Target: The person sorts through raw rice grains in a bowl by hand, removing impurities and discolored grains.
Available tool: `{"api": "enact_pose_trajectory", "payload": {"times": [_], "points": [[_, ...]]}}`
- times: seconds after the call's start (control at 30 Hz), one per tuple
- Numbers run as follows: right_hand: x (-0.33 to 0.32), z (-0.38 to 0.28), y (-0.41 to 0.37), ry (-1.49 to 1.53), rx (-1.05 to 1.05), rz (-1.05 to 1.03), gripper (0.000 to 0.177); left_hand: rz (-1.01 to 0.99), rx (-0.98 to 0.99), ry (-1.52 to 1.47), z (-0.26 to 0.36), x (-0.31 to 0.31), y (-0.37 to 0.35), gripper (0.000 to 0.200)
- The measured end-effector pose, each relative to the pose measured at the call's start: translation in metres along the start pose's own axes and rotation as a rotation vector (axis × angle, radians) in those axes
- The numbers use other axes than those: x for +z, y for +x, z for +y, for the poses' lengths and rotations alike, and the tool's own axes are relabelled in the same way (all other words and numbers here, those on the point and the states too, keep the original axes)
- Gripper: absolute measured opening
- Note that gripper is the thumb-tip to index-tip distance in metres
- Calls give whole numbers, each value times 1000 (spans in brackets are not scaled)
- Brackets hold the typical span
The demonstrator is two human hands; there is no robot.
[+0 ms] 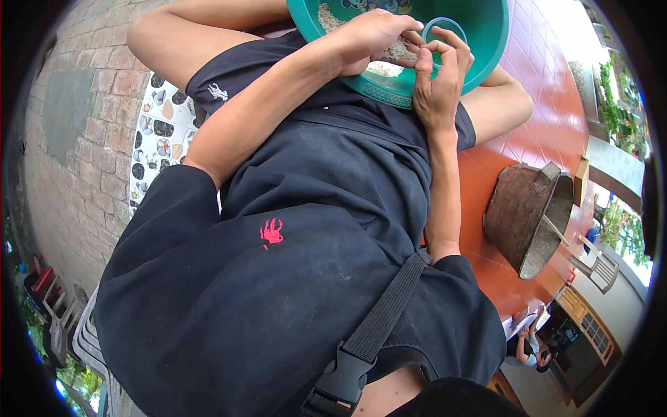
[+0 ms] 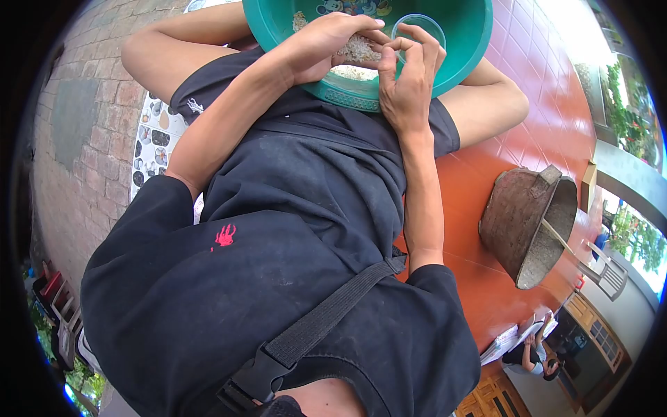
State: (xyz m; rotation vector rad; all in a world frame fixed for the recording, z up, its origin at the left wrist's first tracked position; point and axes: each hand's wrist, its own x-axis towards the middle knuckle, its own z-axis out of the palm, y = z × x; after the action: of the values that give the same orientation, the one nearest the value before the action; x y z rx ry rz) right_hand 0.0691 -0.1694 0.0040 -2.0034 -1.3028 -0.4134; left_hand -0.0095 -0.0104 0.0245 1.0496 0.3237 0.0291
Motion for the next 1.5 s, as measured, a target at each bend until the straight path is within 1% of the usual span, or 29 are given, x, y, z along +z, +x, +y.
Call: {"api": "enact_pose_trajectory", "payload": {"times": [0.07,0.1,0.17,0.23,0.3,0.4,0.47,0.5,0.57,0.7,0.87,1.0,1.07,1.17,1.23,1.33,1.5], "points": [[1,1,-1,-108,87,220,14,-76,-18,-46,1,-2,1,41],[1,2,-1,-109,87,220,14,-76,-18,-46,2,-1,1,41],[3,4,-1,16,319,398,19,-61,-75,-47,5,0,0,43],[1,3,-1,31,325,390,19,-59,-69,-52,3,-1,0,44],[-1,5,-2,-113,181,261,14,-61,-66,-54,3,-3,2,46],[-1,4,-2,-94,155,234,9,-68,-66,-60,2,-9,9,47],[-1,5,-2,-75,125,223,9,-105,-280,-307,0,-13,18,47],[-1,3,-1,-51,90,208,9,-107,-285,-302,-1,-12,17,47],[1,-2,1,-46,60,188,10,32,-178,-320,-4,-8,16,38],[2,0,1,-70,-4,141,18,-59,-132,-325,-9,-14,17,37],[2,0,1,-111,-50,135,16,-71,-159,-242,-10,-13,18,37],[-1,-2,2,-97,-59,126,12,-65,-185,-291,-15,-16,19,38],[0,-2,2,-98,-45,131,11,17,-28,88,-12,-13,9,45],[1,-2,1,-101,-37,140,10,1,-43,39,0,-1,-2,42],[0,-2,1,-109,-44,150,10,-19,-48,36,-3,-3,1,42],[-2,-4,1,-182,-76,106,12,-16,-86,37,-2,-4,2,39],[-8,-12,3,-176,-91,44,18,-24,-120,-22,0,-2,2,38]]}}
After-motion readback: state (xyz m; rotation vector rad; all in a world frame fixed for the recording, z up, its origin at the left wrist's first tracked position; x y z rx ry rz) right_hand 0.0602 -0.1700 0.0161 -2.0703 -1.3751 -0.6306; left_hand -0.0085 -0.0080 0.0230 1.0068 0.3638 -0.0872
